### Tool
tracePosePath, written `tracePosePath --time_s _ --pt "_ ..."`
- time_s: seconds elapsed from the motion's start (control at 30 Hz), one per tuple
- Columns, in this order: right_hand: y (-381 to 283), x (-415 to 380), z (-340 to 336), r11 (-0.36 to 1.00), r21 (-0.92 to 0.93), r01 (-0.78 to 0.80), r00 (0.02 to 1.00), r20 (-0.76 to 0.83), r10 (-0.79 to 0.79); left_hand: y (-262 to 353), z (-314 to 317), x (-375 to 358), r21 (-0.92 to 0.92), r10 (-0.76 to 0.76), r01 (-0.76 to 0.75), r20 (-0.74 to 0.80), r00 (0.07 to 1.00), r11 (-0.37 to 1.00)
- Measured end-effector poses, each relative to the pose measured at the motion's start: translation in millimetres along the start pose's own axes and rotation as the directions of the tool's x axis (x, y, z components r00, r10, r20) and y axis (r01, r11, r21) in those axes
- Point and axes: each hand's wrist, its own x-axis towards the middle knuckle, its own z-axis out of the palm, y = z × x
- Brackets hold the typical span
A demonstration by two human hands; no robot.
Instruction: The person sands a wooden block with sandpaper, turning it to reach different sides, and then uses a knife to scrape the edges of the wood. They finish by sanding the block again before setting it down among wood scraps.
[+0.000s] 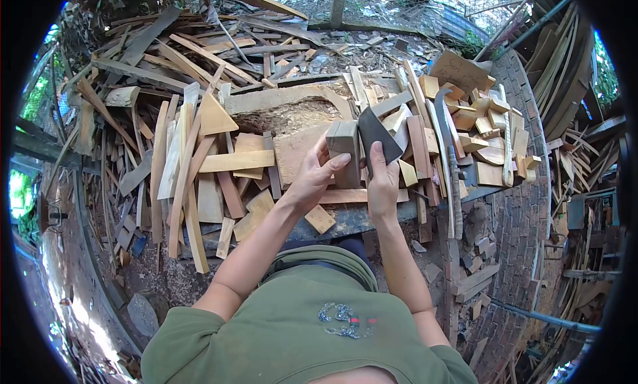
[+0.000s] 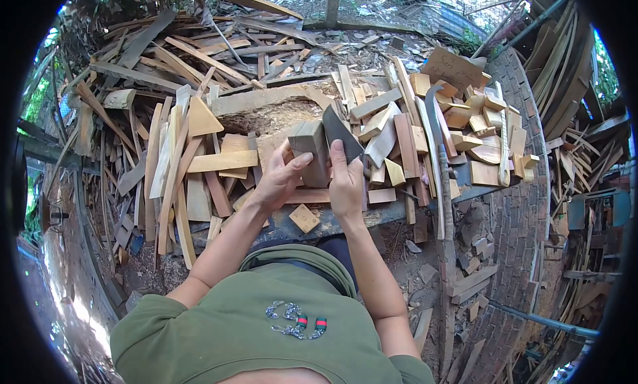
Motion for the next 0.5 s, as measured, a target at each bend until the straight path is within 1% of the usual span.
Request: tracePosePath --time_s 0.03,0.07,0.13,0.17,0.2,0.23,0.27,0.3,0.33,0.37,0.43,0.47,0.5 --pt "0.3 0.1 0.4 0.996 -0.054 0.071 0.997 0.012 -0.070 -0.5 2.0 -0.4 0.021 0.054 -0.054 -0.017 0.998 0.998" --pt "2.5 -1.6 0.5 0.996 -0.053 0.067 0.998 0.014 -0.066 -2.1 2.9 -0.8 0.020 0.052 -0.052 -0.021 0.998 0.998" --pt "9.8 -2.7 0.0 0.982 -0.130 0.137 0.988 0.089 -0.126 -3.1 3.6 3.0 0.165 0.180 -0.172 -0.038 0.983 0.971" --pt "11.4 -3.2 -0.9 0.970 -0.167 0.174 0.980 0.123 -0.155 0.5 1.6 4.5 0.165 0.179 -0.171 -0.037 0.983 0.971" --pt "10.2 -6.6 -3.7 0.989 -0.136 -0.051 0.989 0.129 0.068 5.4 -1.6 4.5 0.289 0.161 -0.149 -0.017 0.987 0.946" --pt "9.9 -8.2 -3.9 0.989 -0.138 -0.055 0.989 0.127 0.072 8.3 -3.9 5.1 0.409 0.141 -0.128 -0.001 0.990 0.904" --pt "9.7 -8.1 -2.7 0.969 -0.228 0.092 0.990 0.127 -0.064 8.8 -6.1 8.3 0.408 0.142 -0.129 -0.002 0.990 0.904" --pt "9.2 -8.2 -1.1 0.920 -0.314 0.232 0.970 0.138 -0.198 7.9 -9.2 11.4 0.503 0.221 -0.212 0.043 0.974 0.838" --pt "5.0 -8.7 0.9 0.909 -0.342 0.239 0.970 0.133 -0.205 5.4 -11.1 12.1 0.586 0.290 -0.289 0.096 0.952 0.757" --pt "4.0 -12.4 3.7 0.909 -0.343 0.236 0.970 0.131 -0.203 2.8 -11.3 12.1 0.585 0.287 -0.287 0.096 0.953 0.758" --pt "2.4 -21.4 10.4 0.711 -0.559 0.426 0.903 0.213 -0.373 3.7 -6.7 14.5 0.525 0.271 -0.208 -0.047 0.961 0.825" --pt "0.1 -25.6 10.4 0.718 -0.555 0.419 0.907 0.225 -0.356 5.0 -3.5 12.2 0.495 0.243 -0.171 -0.084 0.966 0.852" --pt "2.5 -21.9 8.4 0.717 -0.558 0.418 0.908 0.221 -0.356 2.9 -2.2 13.2 0.494 0.240 -0.171 -0.080 0.967 0.853"
